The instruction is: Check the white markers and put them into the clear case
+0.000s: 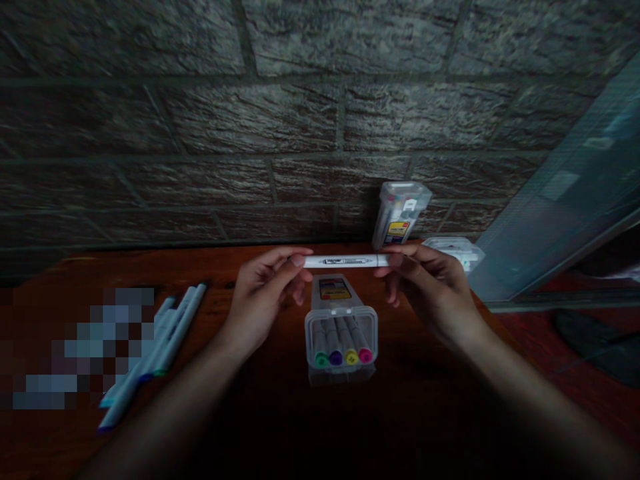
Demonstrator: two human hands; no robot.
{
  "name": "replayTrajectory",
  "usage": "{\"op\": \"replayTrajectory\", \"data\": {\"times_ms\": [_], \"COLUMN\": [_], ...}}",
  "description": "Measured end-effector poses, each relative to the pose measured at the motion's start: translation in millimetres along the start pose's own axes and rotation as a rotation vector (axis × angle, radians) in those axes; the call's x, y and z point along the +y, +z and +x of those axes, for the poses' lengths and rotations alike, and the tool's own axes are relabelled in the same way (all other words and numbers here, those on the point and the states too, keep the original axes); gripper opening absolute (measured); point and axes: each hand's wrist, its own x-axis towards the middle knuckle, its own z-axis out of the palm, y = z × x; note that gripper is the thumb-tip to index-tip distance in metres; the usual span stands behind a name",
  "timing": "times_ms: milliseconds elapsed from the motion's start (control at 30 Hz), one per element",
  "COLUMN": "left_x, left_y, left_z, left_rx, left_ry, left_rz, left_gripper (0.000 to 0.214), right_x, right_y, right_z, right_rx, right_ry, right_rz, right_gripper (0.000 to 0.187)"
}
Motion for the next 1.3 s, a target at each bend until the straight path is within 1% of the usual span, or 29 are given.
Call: {"op": "replayTrajectory", "data": {"times_ms": [200,433,700,867,1133,1300], "left_x": [3.3,3.6,3.1,2.9,1.9,3.0], "left_y": [0.1,-1.8,-4.7,-4.7,-6.0,-5.3], "left_z": [-0.1,0.5,0.0,0.7,0.9,1.0], "left_rx": [0.001,-0.03,-0.048,-0.057,-0.061,-0.059], "left_ry": [-0.016,-0.007,-0.01,-0.009,-0.011,-0.005], "left_rz": [-0.073,-0.139,-0.168,-0.182,-0.184,-0.178], "left_gripper": [0.022,0.023,0.024,0.025,0.027,0.027], "right_x": [-4.4,-6.5,-6.7,-7.1,-7.1,-7.8], "right_y": [0.4,0.0,-0.4,-0.6,-2.0,-1.4], "right_z": [1.2,1.4,1.5,1.3,1.5,1.1], "right_rx": [0.011,0.008,0.01,0.015,-0.01,-0.003], "right_ry": [0.052,0.055,0.077,0.083,0.087,0.089], "right_rz": [0.07,0.076,0.142,0.146,0.193,0.169], "right_gripper": [0.018,0.021,0.021,0.021,0.03,0.03]}}
